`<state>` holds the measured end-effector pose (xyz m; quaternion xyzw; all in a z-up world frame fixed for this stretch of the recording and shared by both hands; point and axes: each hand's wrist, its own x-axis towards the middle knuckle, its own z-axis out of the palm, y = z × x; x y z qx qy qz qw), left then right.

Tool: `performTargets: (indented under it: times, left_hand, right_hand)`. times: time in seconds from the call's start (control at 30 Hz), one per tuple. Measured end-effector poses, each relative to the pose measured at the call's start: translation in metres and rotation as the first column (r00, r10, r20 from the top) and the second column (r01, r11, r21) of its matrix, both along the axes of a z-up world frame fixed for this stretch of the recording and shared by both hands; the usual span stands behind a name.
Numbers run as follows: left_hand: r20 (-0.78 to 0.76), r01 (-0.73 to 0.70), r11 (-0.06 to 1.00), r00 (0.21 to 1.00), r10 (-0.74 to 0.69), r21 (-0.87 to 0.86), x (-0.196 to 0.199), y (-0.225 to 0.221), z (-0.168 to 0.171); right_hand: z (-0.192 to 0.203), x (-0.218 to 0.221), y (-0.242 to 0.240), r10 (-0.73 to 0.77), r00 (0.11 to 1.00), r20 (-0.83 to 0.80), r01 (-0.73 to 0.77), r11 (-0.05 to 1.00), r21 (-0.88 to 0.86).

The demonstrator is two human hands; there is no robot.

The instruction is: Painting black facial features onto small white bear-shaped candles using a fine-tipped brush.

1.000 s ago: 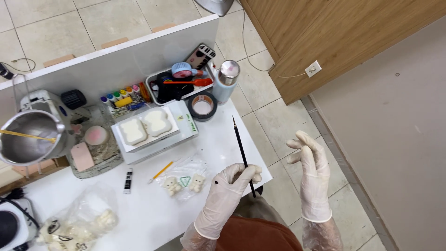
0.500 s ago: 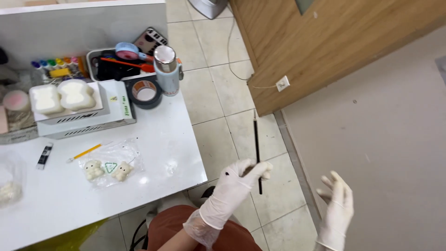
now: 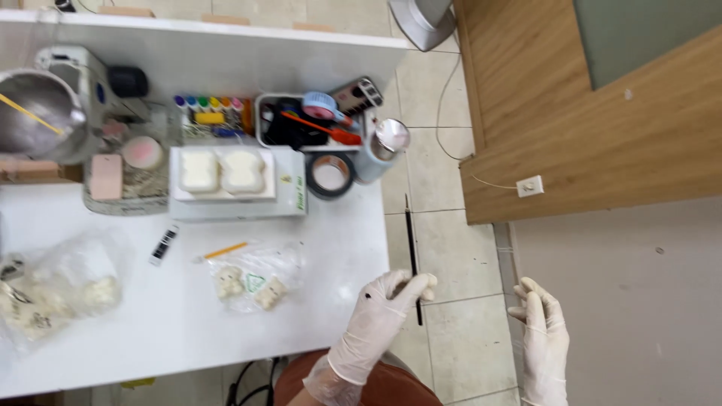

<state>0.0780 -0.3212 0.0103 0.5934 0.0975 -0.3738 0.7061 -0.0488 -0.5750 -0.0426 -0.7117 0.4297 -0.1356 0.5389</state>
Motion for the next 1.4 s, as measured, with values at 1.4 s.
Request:
performTargets:
  times: [1.4]
  left_hand:
    - [0.51,-0.198,0.955,0.811,0.287,-0.223,0.056,0.139,-0.015]
  right_hand:
    - [-0.267,0.163,-0.066,0.546,0.658,-0.518,-0.636,0.772,0.005]
